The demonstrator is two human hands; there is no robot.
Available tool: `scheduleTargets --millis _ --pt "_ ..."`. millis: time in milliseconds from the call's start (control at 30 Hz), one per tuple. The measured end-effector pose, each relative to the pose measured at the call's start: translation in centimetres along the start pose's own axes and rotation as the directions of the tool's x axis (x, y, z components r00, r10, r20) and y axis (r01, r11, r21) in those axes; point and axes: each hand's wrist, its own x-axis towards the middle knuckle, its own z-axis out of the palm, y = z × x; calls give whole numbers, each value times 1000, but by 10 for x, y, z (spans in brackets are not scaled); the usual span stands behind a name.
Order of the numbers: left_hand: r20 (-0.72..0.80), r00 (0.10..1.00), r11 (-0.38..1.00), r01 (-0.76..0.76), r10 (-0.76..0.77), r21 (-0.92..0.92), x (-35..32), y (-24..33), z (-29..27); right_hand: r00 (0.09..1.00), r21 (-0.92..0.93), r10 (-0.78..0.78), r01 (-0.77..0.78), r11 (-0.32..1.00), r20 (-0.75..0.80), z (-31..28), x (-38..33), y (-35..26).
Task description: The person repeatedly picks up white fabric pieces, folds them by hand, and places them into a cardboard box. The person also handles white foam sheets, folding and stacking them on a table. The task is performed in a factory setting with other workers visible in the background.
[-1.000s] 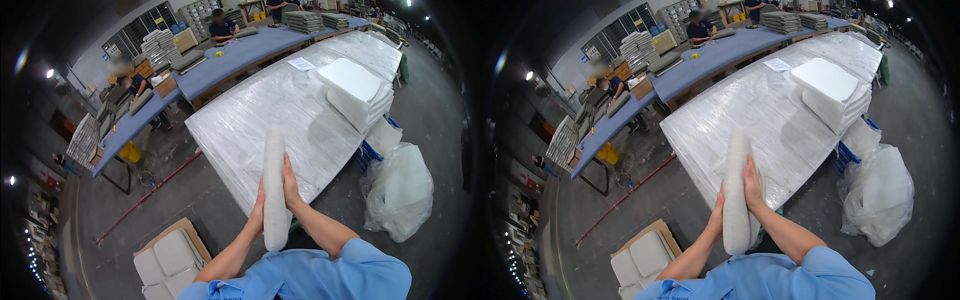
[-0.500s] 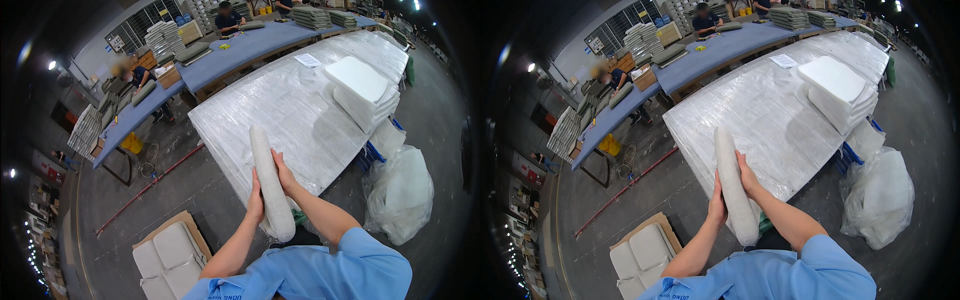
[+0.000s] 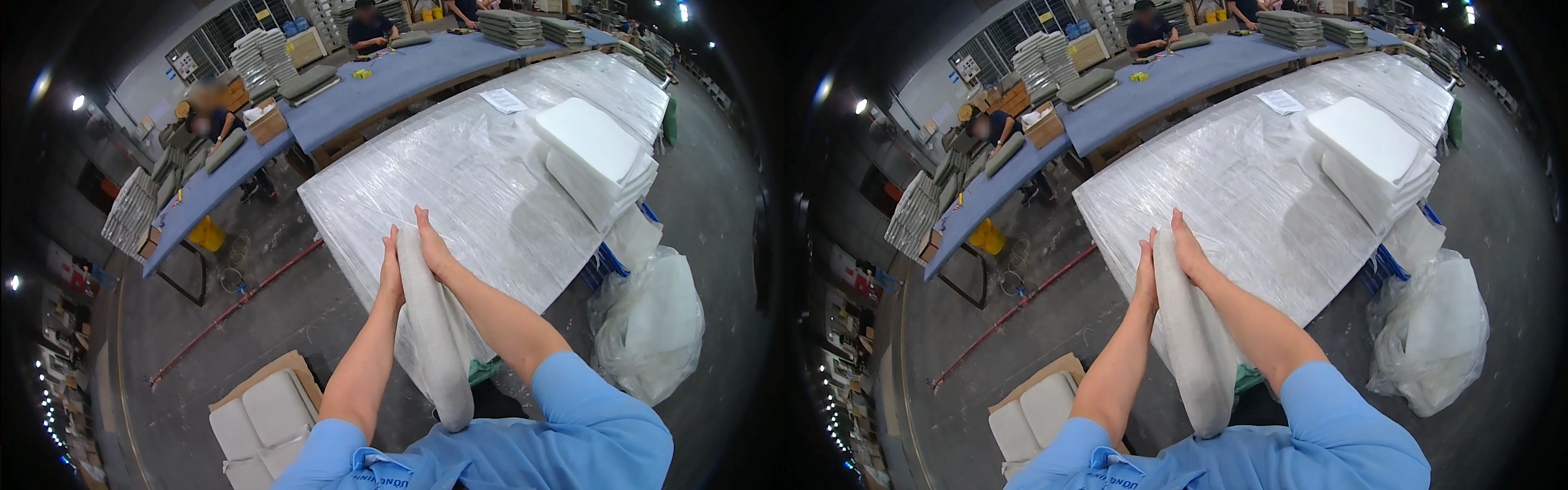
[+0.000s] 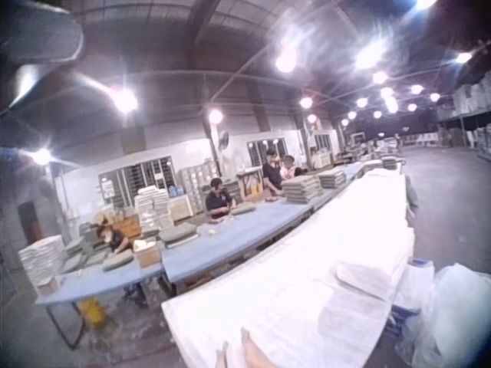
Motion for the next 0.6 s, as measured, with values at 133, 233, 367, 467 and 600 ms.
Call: scheduleTargets --millis 133,233,367,467,600 --pt "-80 997 998 29 -25 55 9 0 12 989 -139 -138 129 982 -57 -7 14 24" --pt "-139 988 988 86 -68 127 13 9 22 984 -138 -139 124 983 -110 -8 19 38" --pt "-133 990 986 56 -35 154 20 12 -2 991 -139 -136 137 981 17 -3 25 34" --pt "-44 998 995 -49 53 90 24 14 -19 984 -84 -41 56 995 175 -11 32 31" --pt "-29 998 981 -50 56 186 42 29 -16 977 -33 24 -17 999 214 -4 52 23"
